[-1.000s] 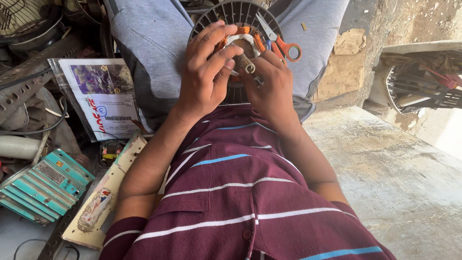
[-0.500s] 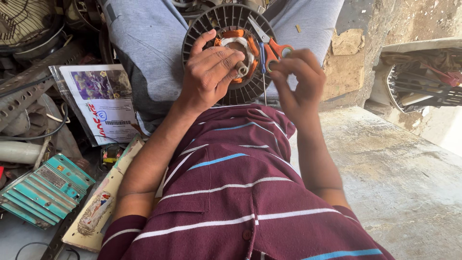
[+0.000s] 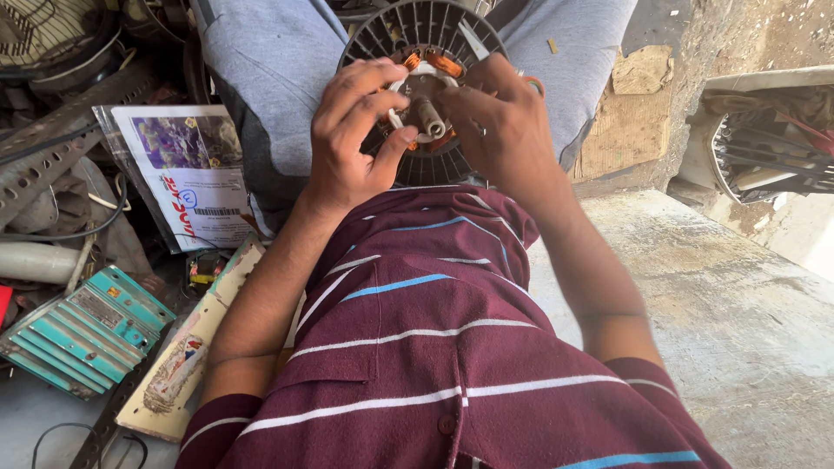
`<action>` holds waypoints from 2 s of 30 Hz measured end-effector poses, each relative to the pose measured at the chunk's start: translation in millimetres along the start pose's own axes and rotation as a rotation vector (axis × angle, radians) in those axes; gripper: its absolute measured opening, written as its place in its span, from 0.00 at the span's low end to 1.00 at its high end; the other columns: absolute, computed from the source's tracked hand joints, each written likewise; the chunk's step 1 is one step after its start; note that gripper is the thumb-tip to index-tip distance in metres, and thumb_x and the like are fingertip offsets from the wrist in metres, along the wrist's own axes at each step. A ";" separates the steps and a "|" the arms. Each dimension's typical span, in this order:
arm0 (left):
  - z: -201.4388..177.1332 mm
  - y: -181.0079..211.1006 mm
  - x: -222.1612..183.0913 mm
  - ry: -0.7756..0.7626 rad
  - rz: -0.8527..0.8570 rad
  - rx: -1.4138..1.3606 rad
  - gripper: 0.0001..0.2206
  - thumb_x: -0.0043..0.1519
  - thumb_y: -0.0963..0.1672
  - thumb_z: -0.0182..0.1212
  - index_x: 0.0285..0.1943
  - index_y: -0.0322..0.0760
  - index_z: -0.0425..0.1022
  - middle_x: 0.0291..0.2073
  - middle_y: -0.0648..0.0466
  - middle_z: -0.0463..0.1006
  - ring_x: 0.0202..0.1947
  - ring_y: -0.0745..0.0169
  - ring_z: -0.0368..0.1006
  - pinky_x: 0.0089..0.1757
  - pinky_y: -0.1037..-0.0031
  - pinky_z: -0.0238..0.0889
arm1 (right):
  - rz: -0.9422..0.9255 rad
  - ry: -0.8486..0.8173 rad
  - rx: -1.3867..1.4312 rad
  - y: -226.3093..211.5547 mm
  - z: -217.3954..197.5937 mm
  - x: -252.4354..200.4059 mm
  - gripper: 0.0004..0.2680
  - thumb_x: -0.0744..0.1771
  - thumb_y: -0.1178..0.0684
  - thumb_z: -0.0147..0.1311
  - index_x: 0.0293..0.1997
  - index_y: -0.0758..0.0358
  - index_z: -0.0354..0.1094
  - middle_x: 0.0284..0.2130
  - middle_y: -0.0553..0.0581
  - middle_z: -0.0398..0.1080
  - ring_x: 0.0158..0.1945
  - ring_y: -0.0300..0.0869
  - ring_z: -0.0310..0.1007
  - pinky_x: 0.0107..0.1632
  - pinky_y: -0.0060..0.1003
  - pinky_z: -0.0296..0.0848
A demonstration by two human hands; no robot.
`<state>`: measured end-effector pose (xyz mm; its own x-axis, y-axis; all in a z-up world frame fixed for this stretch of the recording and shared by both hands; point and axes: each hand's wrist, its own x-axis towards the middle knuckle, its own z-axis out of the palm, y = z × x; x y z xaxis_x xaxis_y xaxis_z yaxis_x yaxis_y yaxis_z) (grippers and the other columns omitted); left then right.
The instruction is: The person sits cross-legged and works on a fan motor stator, using a screwdriver to adjust copper windings and a pair of scissors to cut wires. They also light a match and apply the flame to the windings, then continue trimming and arranging the wires.
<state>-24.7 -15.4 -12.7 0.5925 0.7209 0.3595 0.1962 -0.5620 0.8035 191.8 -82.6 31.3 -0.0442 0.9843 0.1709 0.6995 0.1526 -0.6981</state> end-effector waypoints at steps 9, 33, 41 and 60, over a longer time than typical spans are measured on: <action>26.8 6.7 -24.5 -0.066 -0.103 0.358 0.13 0.73 0.48 0.60 0.45 0.36 0.85 0.73 0.47 0.64 0.75 0.41 0.52 0.71 0.45 0.38 | 0.010 -0.029 0.081 -14.0 -11.2 -28.0 0.07 0.65 0.70 0.57 0.42 0.65 0.70 0.40 0.58 0.67 0.44 0.49 0.73 0.43 0.40 0.72; 33.1 11.0 -26.1 0.123 0.218 0.431 0.04 0.69 0.42 0.68 0.44 0.37 0.80 0.67 0.50 0.66 0.70 0.43 0.60 0.67 0.43 0.49 | -0.022 -0.124 0.107 3.3 -21.3 12.4 0.06 0.63 0.63 0.65 0.40 0.64 0.76 0.54 0.63 0.65 0.56 0.53 0.67 0.55 0.43 0.70; 30.7 24.4 -8.2 -0.126 -0.041 0.348 0.08 0.64 0.45 0.62 0.48 0.39 0.82 0.73 0.42 0.61 0.73 0.35 0.53 0.66 0.37 0.42 | 0.138 0.278 0.131 116.6 -28.0 80.2 0.04 0.70 0.58 0.61 0.47 0.65 0.73 0.38 0.55 0.73 0.41 0.42 0.73 0.47 0.33 0.69; 18.8 33.1 11.0 -0.234 -0.099 0.433 0.09 0.62 0.45 0.63 0.42 0.32 0.79 0.70 0.44 0.63 0.70 0.38 0.58 0.63 0.37 0.48 | 0.090 0.311 -0.018 212.0 42.6 282.2 0.13 0.64 0.62 0.58 0.53 0.57 0.77 0.37 0.57 0.79 0.34 0.50 0.81 0.39 0.43 0.78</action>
<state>3.0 -33.8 8.9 0.7043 0.6970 0.1350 0.5377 -0.6479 0.5396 297.3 231.4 -98.1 0.2364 0.9190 0.3155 0.7037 0.0620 -0.7078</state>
